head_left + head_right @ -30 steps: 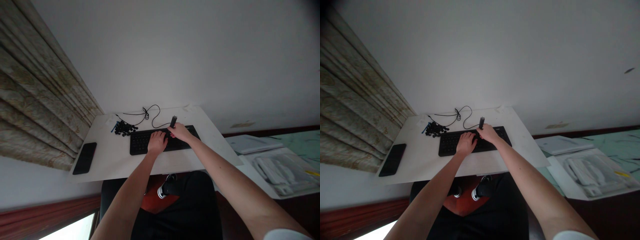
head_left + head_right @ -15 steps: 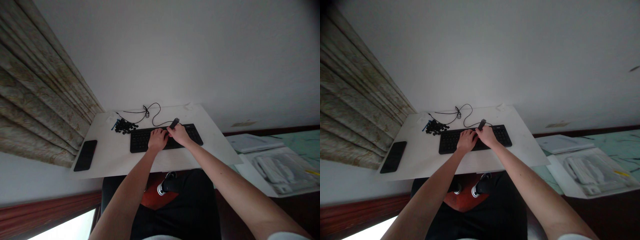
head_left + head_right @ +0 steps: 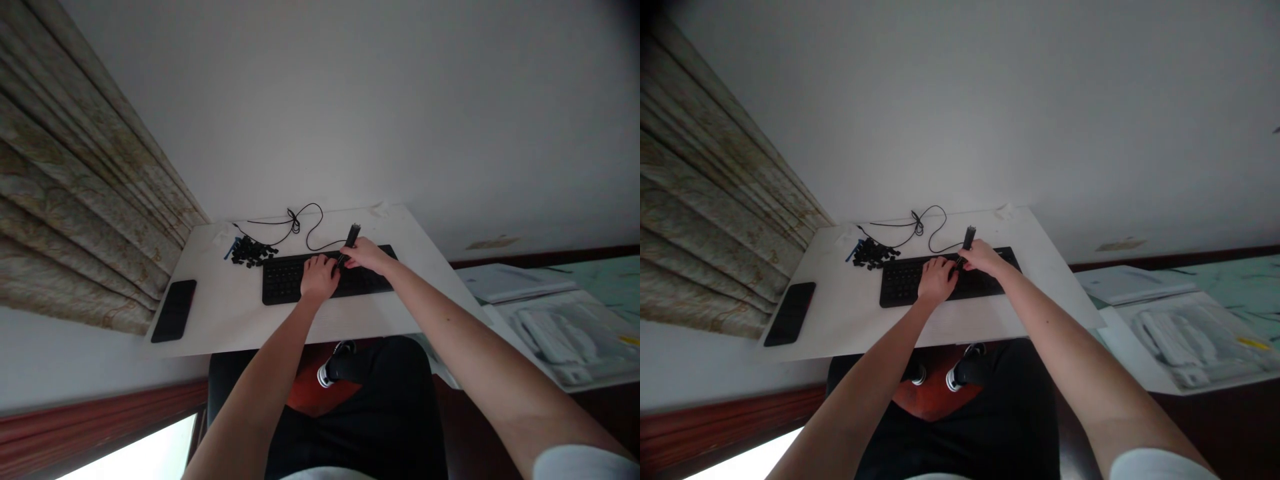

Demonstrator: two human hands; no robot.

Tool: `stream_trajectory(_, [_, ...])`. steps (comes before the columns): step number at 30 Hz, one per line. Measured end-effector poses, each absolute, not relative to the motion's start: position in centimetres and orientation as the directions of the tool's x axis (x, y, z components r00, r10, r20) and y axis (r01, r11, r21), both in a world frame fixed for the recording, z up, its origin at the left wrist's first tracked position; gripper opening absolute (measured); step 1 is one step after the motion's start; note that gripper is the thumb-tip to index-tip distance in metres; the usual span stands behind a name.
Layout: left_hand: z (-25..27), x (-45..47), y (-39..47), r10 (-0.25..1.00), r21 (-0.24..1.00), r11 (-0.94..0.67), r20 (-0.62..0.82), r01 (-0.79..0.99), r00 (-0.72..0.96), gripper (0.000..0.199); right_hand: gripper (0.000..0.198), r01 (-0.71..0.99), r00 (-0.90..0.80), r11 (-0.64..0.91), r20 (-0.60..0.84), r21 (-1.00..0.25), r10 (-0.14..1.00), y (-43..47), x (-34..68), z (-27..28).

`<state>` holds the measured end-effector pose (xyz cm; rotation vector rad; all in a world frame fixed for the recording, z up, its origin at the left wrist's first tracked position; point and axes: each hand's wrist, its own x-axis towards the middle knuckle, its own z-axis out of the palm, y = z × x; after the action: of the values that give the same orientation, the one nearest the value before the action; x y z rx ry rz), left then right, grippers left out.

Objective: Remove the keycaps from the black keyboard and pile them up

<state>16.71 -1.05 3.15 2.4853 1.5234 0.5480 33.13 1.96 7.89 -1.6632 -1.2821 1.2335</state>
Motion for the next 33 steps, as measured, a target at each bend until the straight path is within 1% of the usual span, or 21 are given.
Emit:
stream_trajectory(2, [3.2,16.6,-1.0,0.883,0.342,-0.469,0.213,0.814,0.419,0.023,0.023,0.424,0.081,-0.213,-0.198,-0.88,0.977,1.6,32.6,8.0])
stream_trajectory(5, [3.4,16.5,-1.0,0.884,0.348,-0.468,0.206,0.813,0.42,0.022,0.028,0.617,0.089,-0.112,-0.072,-0.779,0.993,0.7,31.9,8.2])
stream_trajectory(7, [3.3,16.5,-0.9,0.882,0.354,-0.47,0.207,0.809,0.422,0.022,0.03,0.667,0.091,-0.088,-0.036,-0.74,0.995,0.2,31.7,8.4])
stream_trajectory(12, [3.2,16.5,-0.9,0.877,0.359,-0.48,0.214,0.8,0.43,0.023,0.033,0.683,0.047,-0.063,-0.043,-0.727,0.998,0.0,31.6,8.9])
stream_trajectory(18, [3.2,16.5,-0.9,0.876,0.348,-0.482,0.211,0.804,0.434,0.024,0.032,0.745,-0.011,0.005,-0.004,-0.667,1.0,0.5,31.5,9.5])
stream_trajectory(27, [3.1,16.6,-0.8,0.87,0.345,-0.493,0.204,0.799,0.449,0.026,0.032,0.782,-0.037,0.044,0.024,-0.621,0.999,0.3,31.4,9.3])
stream_trajectory(30, [3.0,16.6,-0.9,0.87,0.349,-0.493,0.208,0.797,0.446,0.027,0.031,0.75,0.007,0.025,0.045,-0.661,0.999,1.1,31.7,11.8])
stream_trajectory(31, [3.0,16.6,-0.9,0.869,0.351,-0.495,0.209,0.795,0.448,0.027,0.029,0.723,0.031,0.023,0.066,-0.691,0.997,1.7,31.8,13.3])
stream_trajectory(33, [3.1,16.5,-0.9,0.869,0.361,-0.495,0.204,0.791,0.451,0.026,0.023,0.705,0.026,0.045,0.09,-0.708,0.996,3.0,32.0,16.5])
